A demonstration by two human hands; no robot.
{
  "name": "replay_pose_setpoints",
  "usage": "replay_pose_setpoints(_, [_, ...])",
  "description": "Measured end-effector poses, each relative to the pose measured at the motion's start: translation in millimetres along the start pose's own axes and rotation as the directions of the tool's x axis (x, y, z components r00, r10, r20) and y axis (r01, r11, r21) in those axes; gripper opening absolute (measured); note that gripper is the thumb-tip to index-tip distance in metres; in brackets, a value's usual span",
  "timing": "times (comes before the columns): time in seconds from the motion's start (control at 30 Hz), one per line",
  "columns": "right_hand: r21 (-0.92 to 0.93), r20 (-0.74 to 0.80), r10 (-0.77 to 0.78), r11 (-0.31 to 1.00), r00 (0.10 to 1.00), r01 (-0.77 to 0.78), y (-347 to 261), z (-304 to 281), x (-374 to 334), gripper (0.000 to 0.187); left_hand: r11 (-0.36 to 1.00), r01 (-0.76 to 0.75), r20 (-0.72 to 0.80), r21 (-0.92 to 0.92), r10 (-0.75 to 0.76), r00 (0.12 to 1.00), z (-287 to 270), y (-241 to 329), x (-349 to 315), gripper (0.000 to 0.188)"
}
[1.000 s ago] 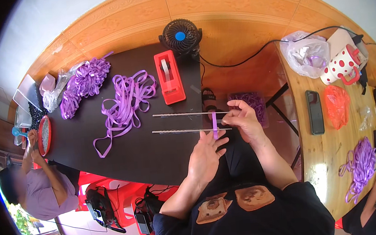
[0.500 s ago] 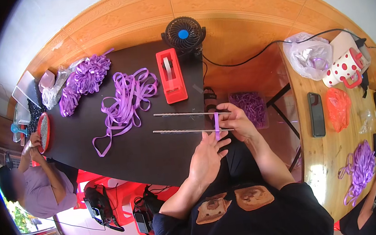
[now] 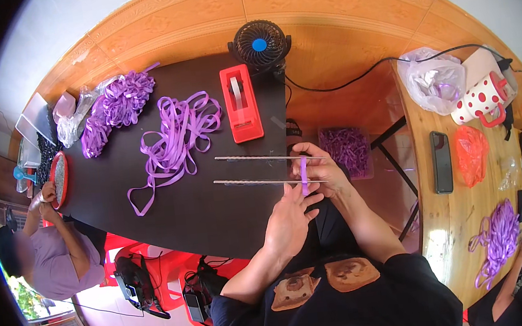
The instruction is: Wrapping and tying purple ribbon around two metal rods to create a decorative item.
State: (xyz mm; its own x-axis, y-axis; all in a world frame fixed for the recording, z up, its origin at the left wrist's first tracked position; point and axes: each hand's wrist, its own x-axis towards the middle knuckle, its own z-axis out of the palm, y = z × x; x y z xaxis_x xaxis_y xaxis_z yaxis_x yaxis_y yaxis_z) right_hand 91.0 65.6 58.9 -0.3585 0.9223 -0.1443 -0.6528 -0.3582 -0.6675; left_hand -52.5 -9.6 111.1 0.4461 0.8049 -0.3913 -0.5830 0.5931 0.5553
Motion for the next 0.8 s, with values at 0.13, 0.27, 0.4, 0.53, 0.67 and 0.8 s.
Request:
replay_pose_setpoints(0.13, [-0.029,-0.002,-0.023,0.999,1.0,0.023,5.2,-2.7,1.4,0.045,1.0,-0.016,0.022,-0.001,0.016,1.0,0.4,0.3,0.3,0.061])
replay_pose_setpoints(0.27, [-0.084,0.0,-0.045,0.995,0.999,0.045,6.7,-4.6,1.7,0.042,1.0,-0.01,0.028,0.0,0.01,1.0,1.0,0.6,-0.4,0.062])
replay_pose_setpoints(0.4, [-0.066,-0.009,-0.056,0.996,0.998,0.055,5.2,-4.3,-2.5,0.043,1.0,-0.012,0.028,0.008,0.012,1.0,-0.4,-1.0,-0.2,0.062])
replay_pose_setpoints(0.53, [-0.03,-0.042,-0.033,0.999,0.999,0.031,-0.2,-3.6,-8.1,0.044,1.0,-0.001,0.007,0.017,0.0,1.0,0.6,0.0,-0.2,0.059])
replay_pose_setpoints(0.67, [0.016,0.004,-0.039,0.999,0.999,0.039,-0.5,-7.6,-11.0,0.044,1.0,-0.025,0.021,0.011,0.025,0.999,0.3,-0.3,-0.2,0.061])
replay_pose_setpoints(0.8, [0.049,0.027,-0.039,0.998,0.999,0.037,-2.5,-8.1,-13.5,0.045,1.0,-0.02,0.028,0.001,0.02,0.999,-0.4,-0.9,0.4,0.061])
